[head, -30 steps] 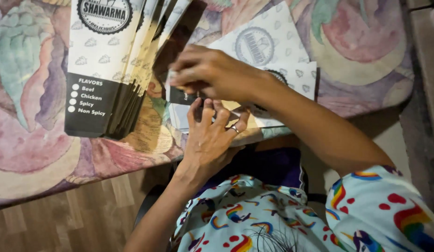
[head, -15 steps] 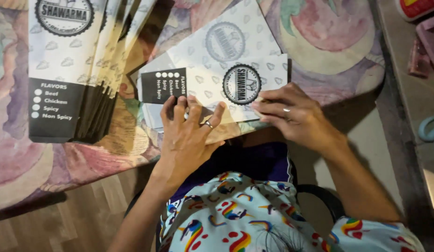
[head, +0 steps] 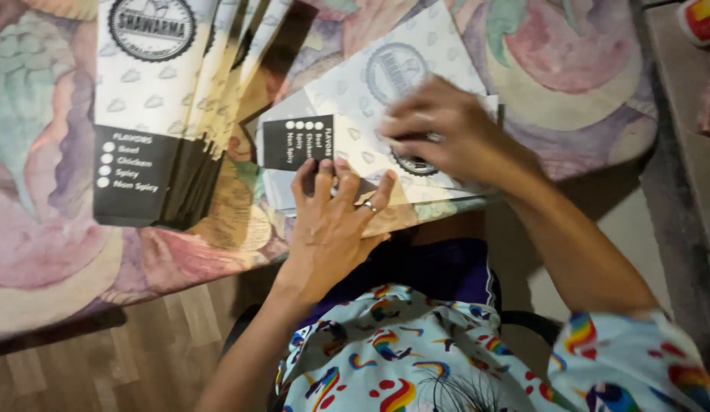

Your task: Folding and taping paper shawarma wrappers.

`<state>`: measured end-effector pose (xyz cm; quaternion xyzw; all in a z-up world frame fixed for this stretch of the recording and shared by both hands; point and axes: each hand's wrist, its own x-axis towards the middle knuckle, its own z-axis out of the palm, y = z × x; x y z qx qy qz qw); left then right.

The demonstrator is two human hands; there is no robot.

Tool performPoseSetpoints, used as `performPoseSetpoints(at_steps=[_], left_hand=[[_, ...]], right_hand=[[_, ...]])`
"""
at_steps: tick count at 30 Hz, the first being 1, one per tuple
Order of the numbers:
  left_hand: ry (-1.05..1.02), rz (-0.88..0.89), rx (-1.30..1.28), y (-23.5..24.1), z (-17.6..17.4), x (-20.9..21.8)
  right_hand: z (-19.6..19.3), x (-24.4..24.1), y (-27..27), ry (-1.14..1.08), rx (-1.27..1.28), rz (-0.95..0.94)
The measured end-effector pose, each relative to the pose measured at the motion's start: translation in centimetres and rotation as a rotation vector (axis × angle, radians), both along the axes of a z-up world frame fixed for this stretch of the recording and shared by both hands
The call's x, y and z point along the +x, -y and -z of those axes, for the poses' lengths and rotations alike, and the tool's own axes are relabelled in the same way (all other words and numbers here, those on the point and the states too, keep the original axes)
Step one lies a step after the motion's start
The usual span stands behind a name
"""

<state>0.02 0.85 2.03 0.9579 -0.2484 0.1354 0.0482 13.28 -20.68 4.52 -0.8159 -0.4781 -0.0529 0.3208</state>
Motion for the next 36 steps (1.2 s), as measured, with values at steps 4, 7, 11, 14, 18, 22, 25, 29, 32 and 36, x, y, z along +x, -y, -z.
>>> performPoseSetpoints(at_steps=[4, 7, 11, 14, 18, 22, 25, 29, 32, 36], left_hand=[[0.045, -0.002, -0.021, 0.1, 1.9, 0.1], [0.090, -0.005, -0.054, 0.0, 1.6, 0.1], [0.137, 0.002, -0.130, 0.0, 2.0, 0.3], [-0.015, 0.004, -0.010, -0.1, 0.2, 0.0], [0.003, -0.003, 0.004, 0.1, -0.6, 0.2], [0.085, 0.040, 0.002, 0.1, -1.9, 0.9], [0.142, 0.097, 0.070, -0.3, -1.8, 1.7], [0.141, 0.240, 0.314, -1.1, -1.2, 3.6], [0.083, 0.354, 0.368, -1.4, -3.0, 4.3], [0.098, 0.360, 0.419, -2.3, -2.9, 5.2]], right_hand=[[-0.7, 1.9, -9.7, -0.193, -0.123, -0.130], [1.7, 3.2, -14.3, -0.144, -0.056, -0.294], [0.2, 1.8, -12.1, 0.002, -0.028, -0.291], [-0.8, 0.4, -3.9, -0.355, -0.053, 0.058], [0.5, -0.2, 8.1, -0.146, -0.002, 0.254], [2.2, -1.3, 13.8, 0.159, -0.033, 0.386], [3.1, -2.7, 13.2, 0.178, 0.070, 0.445], [4.1, -2.9, 13.2, 0.167, 0.139, 0.539], [4.3, -2.7, 13.3, 0.241, 0.112, 0.511], [4.6, -2.6, 13.5, 0.292, 0.092, 0.526]])
